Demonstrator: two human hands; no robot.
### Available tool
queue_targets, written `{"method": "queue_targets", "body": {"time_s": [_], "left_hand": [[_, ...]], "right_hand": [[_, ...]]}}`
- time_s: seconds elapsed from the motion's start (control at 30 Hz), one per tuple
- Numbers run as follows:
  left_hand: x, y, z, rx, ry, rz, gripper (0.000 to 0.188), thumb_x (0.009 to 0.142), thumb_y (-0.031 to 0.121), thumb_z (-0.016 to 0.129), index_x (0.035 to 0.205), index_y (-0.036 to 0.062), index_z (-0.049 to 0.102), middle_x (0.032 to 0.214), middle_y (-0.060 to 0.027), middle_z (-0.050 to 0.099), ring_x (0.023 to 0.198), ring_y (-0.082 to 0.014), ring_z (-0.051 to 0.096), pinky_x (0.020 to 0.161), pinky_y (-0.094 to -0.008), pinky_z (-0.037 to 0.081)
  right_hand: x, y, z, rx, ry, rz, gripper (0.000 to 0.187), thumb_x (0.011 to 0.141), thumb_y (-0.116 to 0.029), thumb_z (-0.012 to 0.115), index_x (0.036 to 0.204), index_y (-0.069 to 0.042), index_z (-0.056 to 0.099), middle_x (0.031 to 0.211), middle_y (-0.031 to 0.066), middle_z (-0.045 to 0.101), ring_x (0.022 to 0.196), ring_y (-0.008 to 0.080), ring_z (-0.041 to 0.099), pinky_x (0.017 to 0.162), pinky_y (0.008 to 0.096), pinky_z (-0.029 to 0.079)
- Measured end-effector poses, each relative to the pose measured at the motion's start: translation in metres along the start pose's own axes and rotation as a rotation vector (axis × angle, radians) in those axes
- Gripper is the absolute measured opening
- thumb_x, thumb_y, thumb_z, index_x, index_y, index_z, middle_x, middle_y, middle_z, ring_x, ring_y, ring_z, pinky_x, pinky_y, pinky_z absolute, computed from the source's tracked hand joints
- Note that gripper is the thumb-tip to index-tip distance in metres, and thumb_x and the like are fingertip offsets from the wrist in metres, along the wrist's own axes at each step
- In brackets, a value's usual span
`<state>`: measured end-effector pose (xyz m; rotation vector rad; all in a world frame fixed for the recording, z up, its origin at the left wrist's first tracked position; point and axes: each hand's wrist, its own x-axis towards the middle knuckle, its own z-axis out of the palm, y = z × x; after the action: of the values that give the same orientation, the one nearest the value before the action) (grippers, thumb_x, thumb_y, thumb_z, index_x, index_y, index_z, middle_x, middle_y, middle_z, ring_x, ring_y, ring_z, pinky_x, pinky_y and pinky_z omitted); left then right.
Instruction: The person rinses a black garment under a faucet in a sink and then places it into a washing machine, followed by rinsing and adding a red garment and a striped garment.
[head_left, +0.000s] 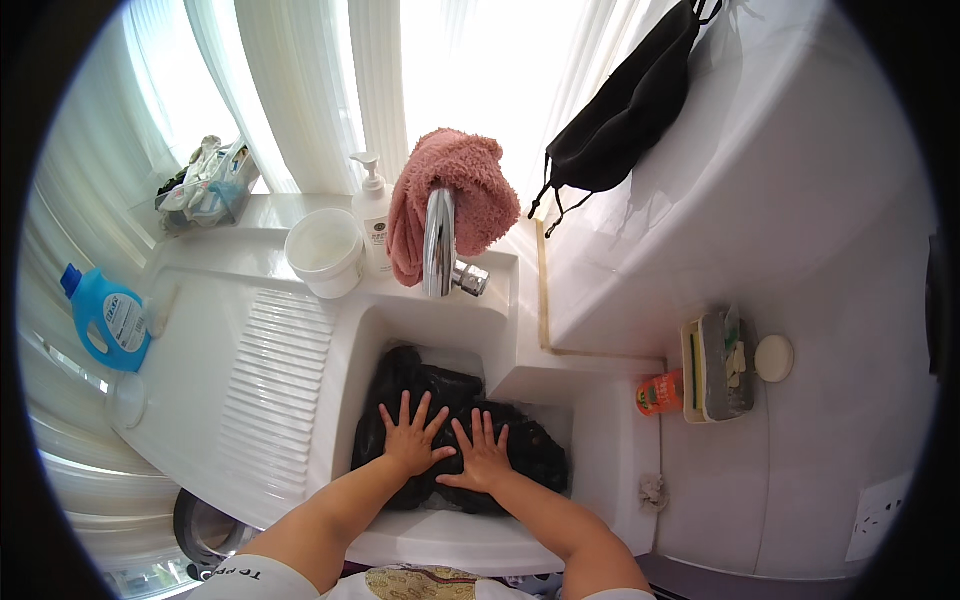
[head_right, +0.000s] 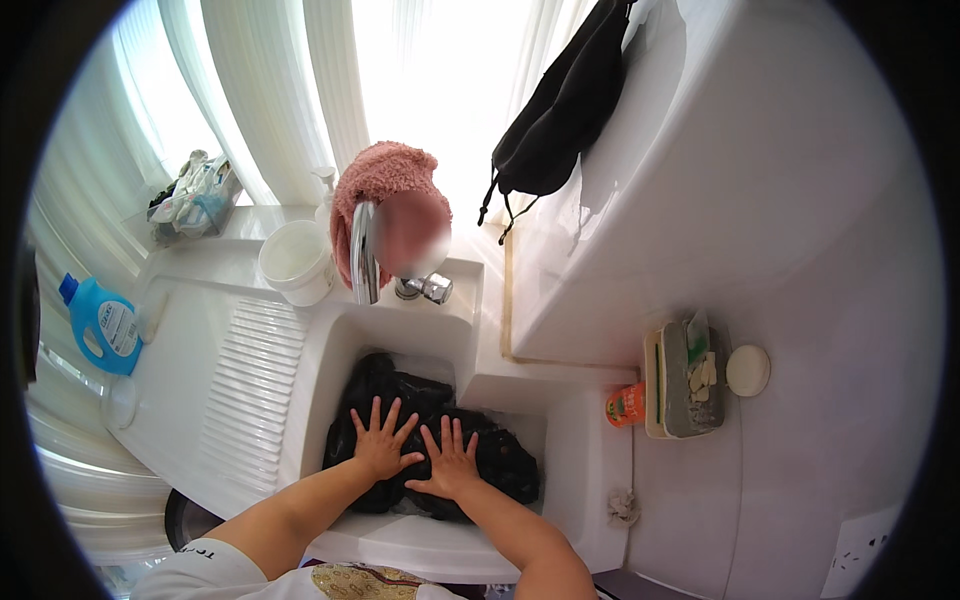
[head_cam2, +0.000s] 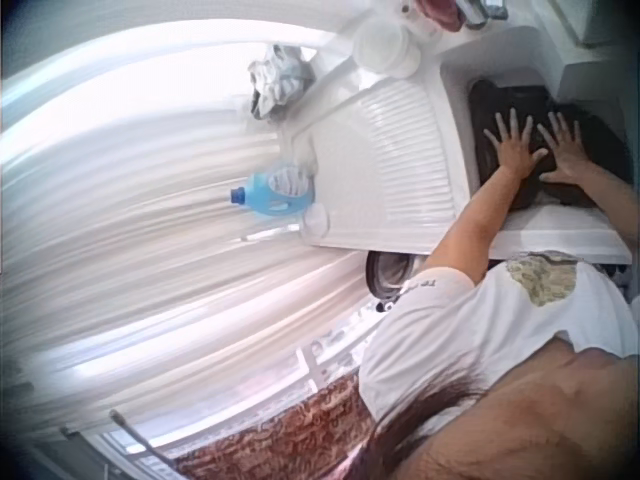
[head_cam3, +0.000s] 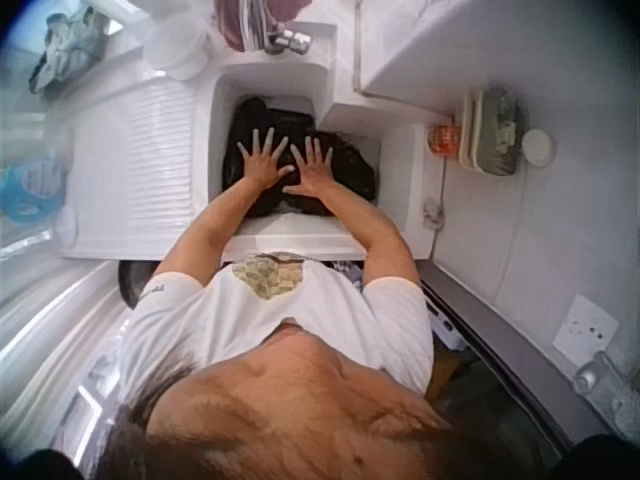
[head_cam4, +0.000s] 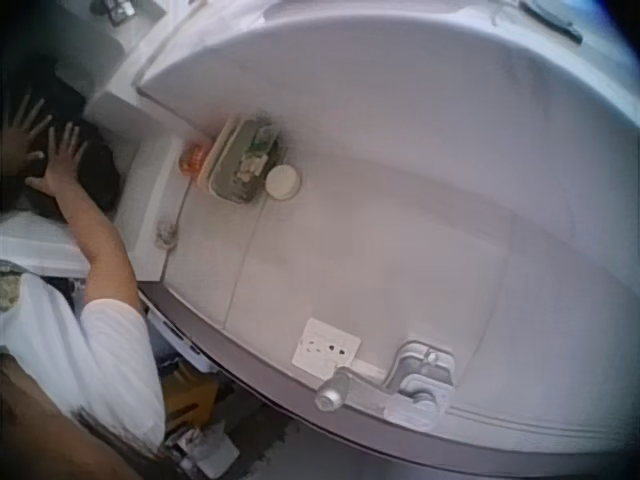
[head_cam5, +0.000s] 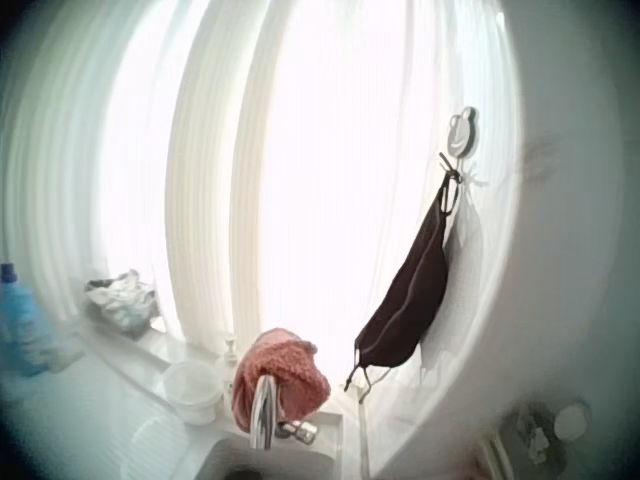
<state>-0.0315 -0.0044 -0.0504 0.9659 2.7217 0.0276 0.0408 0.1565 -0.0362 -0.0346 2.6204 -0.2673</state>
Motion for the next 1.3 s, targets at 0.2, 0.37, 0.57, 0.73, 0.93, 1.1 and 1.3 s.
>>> {"method": "queue_targets", "body": {"time_s": [0.2,0.37,0.57,0.73,0.93,1.1,1.3], "left_hand": [[0.033,-0.009,0.025,-0.115,-0.165,0.014,0.080,0.083,0.074,0.032,0.147,0.0262,0.030,0.157,-0.0112,0.011,0.143,-0.0404,-0.007,0.103,-0.0722,-0.005],[0.040,-0.008,0.015,-0.058,-0.301,-0.009,0.082,0.082,0.076,0.032,0.146,0.0245,0.033,0.157,-0.0099,0.011,0.143,-0.0380,-0.008,0.104,-0.0705,-0.005],[0.071,-0.024,-0.055,-0.099,-0.178,-0.021,0.091,0.065,0.054,0.075,0.140,0.0143,0.041,0.144,-0.0191,0.035,0.132,-0.0400,0.032,0.100,-0.0632,0.030],[0.031,-0.030,-0.064,0.114,-0.289,-0.173,0.117,0.052,0.057,0.082,0.146,0.0140,0.028,0.147,-0.0211,0.024,0.124,-0.0392,0.039,0.099,-0.0462,0.040],[0.009,-0.027,-0.054,-0.110,-0.140,-0.051,0.025,0.072,0.020,0.065,0.093,0.0062,0.064,0.094,-0.0165,0.065,0.090,-0.0327,0.064,0.075,-0.0416,0.053],[-0.041,-0.004,-0.113,-0.212,-0.063,-0.022,0.017,0.071,0.016,0.061,0.083,0.0040,0.065,0.082,-0.0184,0.066,0.080,-0.0340,0.066,0.071,-0.0430,0.054],[-0.074,0.003,-0.125,-0.229,0.014,-0.068,0.016,0.072,0.016,0.060,0.079,0.0025,0.064,0.073,-0.0179,0.066,0.070,-0.0348,0.067,0.063,-0.0432,0.055]], "right_hand": [[0.037,0.025,0.024,0.216,-0.072,-0.088,0.115,0.068,-0.078,0.055,0.151,-0.018,0.004,0.152,0.0263,0.010,0.141,0.0446,0.004,0.108,0.0653,0.001],[0.040,0.025,0.016,0.202,-0.086,-0.081,0.112,0.070,-0.078,0.053,0.151,-0.018,0.006,0.152,0.0247,0.012,0.142,0.0432,0.006,0.109,0.0633,0.000],[0.022,0.054,-0.043,0.393,-0.058,0.080,0.098,0.068,-0.066,0.068,0.142,-0.012,0.033,0.135,0.0205,0.045,0.131,0.0350,0.036,0.108,0.0483,0.029],[-0.025,0.081,-0.001,0.307,0.457,0.587,0.067,0.067,-0.043,0.078,0.118,-0.005,0.058,0.116,0.0142,0.062,0.113,0.0317,0.056,0.098,0.0397,0.042],[-0.020,0.049,-0.032,0.694,0.246,0.460,0.049,0.064,-0.016,0.077,0.109,-0.005,0.064,0.102,0.0156,0.068,0.100,0.0289,0.064,0.088,0.0361,0.048],[-0.012,-0.001,-0.113,0.651,0.561,-0.161,0.042,0.062,-0.007,0.073,0.103,-0.005,0.066,0.097,0.0130,0.068,0.091,0.0296,0.065,0.083,0.0334,0.050],[0.022,-0.046,-0.186,0.755,0.690,-0.484,0.037,0.064,-0.007,0.069,0.100,-0.007,0.066,0.098,0.0124,0.066,0.095,0.0310,0.061,0.085,0.0352,0.048]]}}
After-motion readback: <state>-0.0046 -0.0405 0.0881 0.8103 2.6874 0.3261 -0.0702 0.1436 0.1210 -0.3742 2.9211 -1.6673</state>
